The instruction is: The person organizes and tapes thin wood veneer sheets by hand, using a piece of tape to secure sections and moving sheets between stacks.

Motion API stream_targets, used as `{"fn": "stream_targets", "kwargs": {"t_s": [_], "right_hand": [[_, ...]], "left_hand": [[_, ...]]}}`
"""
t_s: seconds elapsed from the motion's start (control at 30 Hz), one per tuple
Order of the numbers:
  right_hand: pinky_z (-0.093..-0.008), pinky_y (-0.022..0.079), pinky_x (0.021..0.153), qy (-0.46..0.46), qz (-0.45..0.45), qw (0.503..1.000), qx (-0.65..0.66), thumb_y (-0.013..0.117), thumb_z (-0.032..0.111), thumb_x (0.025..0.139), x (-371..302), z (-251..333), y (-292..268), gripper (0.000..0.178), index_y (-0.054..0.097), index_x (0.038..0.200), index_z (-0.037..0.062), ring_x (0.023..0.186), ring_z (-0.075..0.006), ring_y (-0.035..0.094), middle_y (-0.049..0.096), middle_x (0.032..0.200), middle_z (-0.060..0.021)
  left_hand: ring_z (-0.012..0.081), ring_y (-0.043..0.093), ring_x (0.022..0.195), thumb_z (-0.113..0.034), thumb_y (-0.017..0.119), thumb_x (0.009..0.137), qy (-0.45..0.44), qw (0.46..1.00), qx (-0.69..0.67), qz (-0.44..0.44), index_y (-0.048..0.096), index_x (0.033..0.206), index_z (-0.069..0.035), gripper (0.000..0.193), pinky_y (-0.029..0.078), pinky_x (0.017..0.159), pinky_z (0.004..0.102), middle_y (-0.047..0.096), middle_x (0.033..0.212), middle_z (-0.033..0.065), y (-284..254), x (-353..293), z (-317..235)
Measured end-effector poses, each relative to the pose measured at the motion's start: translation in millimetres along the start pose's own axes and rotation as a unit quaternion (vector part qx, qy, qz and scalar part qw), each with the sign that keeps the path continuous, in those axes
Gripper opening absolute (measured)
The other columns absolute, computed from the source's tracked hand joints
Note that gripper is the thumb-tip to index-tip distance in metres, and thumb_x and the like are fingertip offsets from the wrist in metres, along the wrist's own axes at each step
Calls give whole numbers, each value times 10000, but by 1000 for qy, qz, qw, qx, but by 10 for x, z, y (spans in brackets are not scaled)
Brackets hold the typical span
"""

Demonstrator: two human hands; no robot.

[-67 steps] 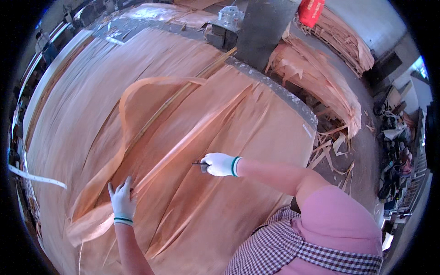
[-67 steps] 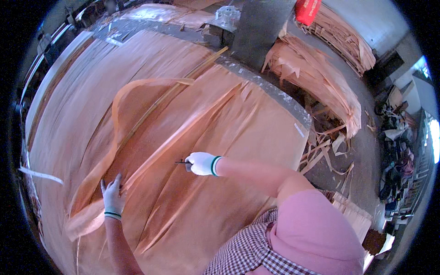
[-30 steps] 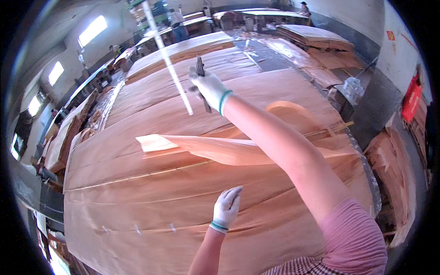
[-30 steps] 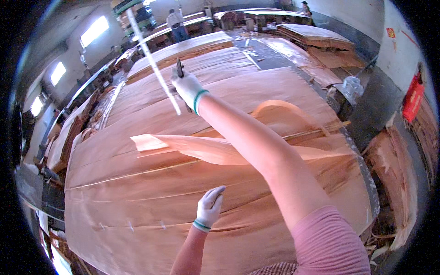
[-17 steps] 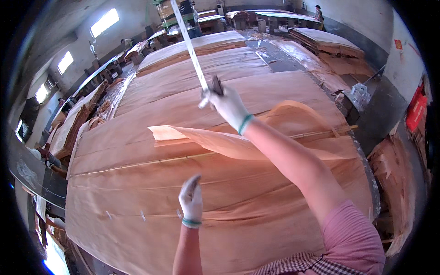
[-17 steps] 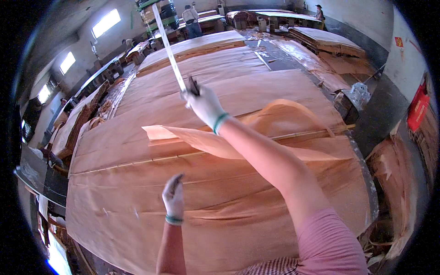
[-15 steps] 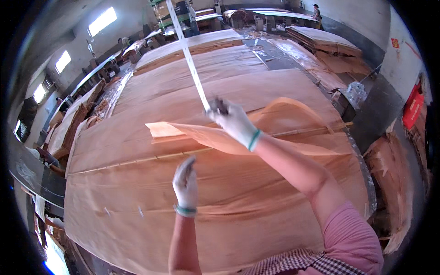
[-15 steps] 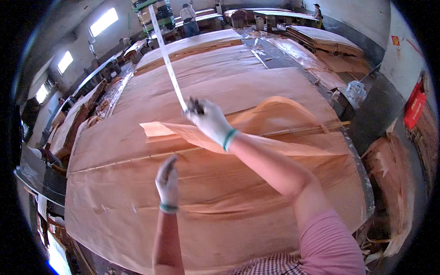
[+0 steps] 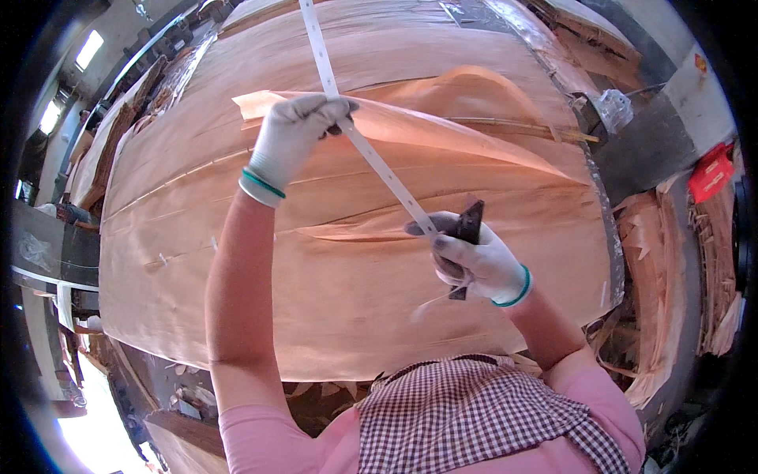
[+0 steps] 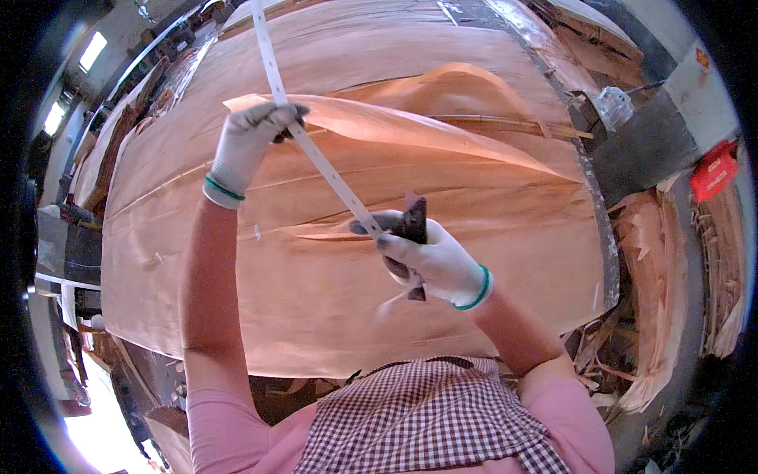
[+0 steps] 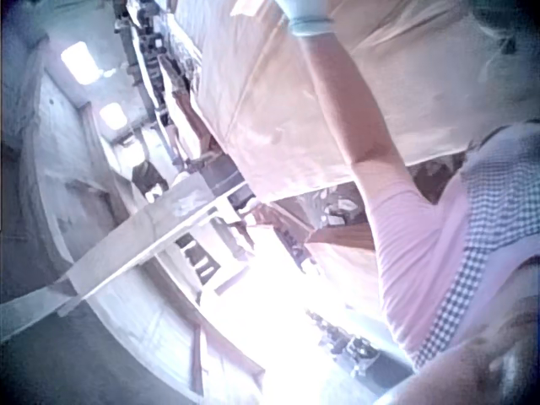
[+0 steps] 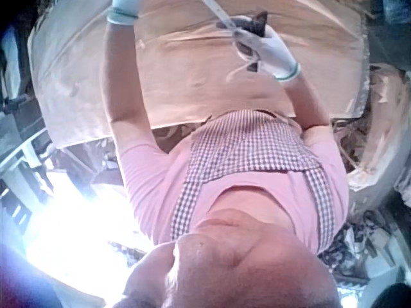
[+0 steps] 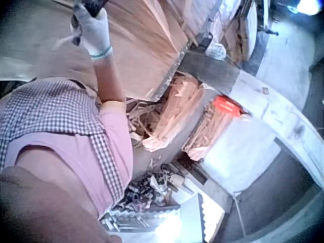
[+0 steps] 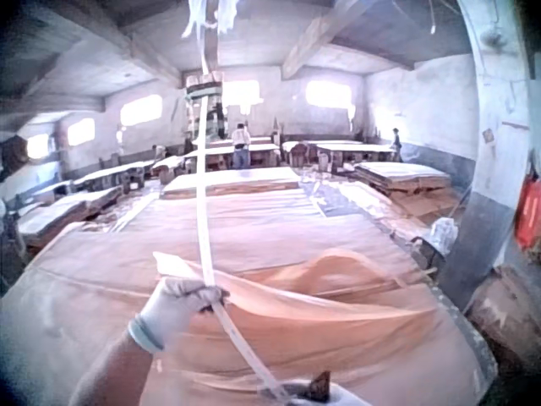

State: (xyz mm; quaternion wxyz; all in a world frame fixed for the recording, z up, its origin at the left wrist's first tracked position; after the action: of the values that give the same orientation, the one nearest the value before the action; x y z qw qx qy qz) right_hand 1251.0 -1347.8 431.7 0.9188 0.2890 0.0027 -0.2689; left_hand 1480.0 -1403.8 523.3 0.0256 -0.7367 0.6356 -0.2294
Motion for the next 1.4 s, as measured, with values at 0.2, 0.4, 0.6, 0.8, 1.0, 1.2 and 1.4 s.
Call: {"fn": "stream_targets", "kwargs": {"t_s": [0.2, 0.4, 0.6, 0.8, 1.0, 1.2, 1.4], "right_hand": [[-207, 328, 498, 150, 30, 988, 16, 597, 217, 925, -329, -709, 65, 560, 378, 1413, 52, 563, -39, 409, 440, 688, 57], [-203, 345, 527, 122, 7, 991, 47, 584, 217, 926, 311, -945, -61, 329, 500, 1203, 62, 588, -52, 431, 458, 713, 50], [-219, 379, 513, 72, 20, 994, 84, 564, 183, 934, 1257, -1356, 166, 214, 543, 1101, 51, 587, -66, 462, 497, 705, 31], [-256, 376, 462, 195, -79, 973, 95, 540, 160, 932, 1731, -2517, -27, 75, 564, 976, 103, 545, -92, 463, 511, 681, 15], [-250, 293, 414, 272, -106, 948, 130, 542, 189, 932, 1519, -2834, 29, 63, 519, 895, 144, 478, -91, 385, 467, 639, 39], [-237, 340, 456, 277, -90, 945, 152, 567, 201, 930, 1497, -2839, 111, 91, 514, 925, 127, 505, -84, 422, 491, 646, 30], [-240, 383, 481, 234, -37, 966, -107, 609, 202, 897, 1395, -2568, -86, 129, 574, 897, 78, 531, -94, 480, 538, 654, 6]], "left_hand": [[193, 644, 749, -405, 430, 993, -190, 924, -284, -171, 508, 1294, -29, 488, 543, 726, 325, 674, 883, 103, -742, -642, 1015], [217, 662, 692, -281, 475, 988, -226, 917, -206, -256, 511, 1326, -56, 407, 568, 700, 354, 674, 822, 104, -406, -1411, 1919], [320, 432, 1284, -217, 552, 881, 13, 869, 494, 26, 584, 1218, -106, 356, 293, 1102, 464, 541, 1305, 116, 282, -2007, 2354], [317, 435, 1276, -232, 547, 882, -38, 889, 456, 9, 564, 1207, -65, 366, 322, 1085, 459, 505, 1332, 131, 233, -2176, 2722], [347, 486, 1214, -72, 533, 885, -120, 953, 208, -187, 542, 1191, -24, 310, 396, 1031, 380, 498, 1316, 166, -101, -2237, 2828], [313, 497, 1189, -210, 526, 924, -138, 926, 330, -121, 532, 1309, -95, 402, 385, 1016, 386, 471, 1391, 104, -153, -2044, 2957], [287, 417, 1290, -385, 516, 913, -156, 786, 596, -54, 547, 1318, -206, 444, 159, 1113, 564, 470, 1413, -14, 136, -2002, 2908]]}}
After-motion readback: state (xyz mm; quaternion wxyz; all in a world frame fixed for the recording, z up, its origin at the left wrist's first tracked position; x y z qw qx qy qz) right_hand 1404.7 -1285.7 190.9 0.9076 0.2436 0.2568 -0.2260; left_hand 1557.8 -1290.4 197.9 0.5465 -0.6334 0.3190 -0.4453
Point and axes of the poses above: each hand's wrist, its own x-axis towards the middle knuckle, its own y-axis out of the palm, z = x × y, the point moved 8 cm from there along x, towards the middle knuckle
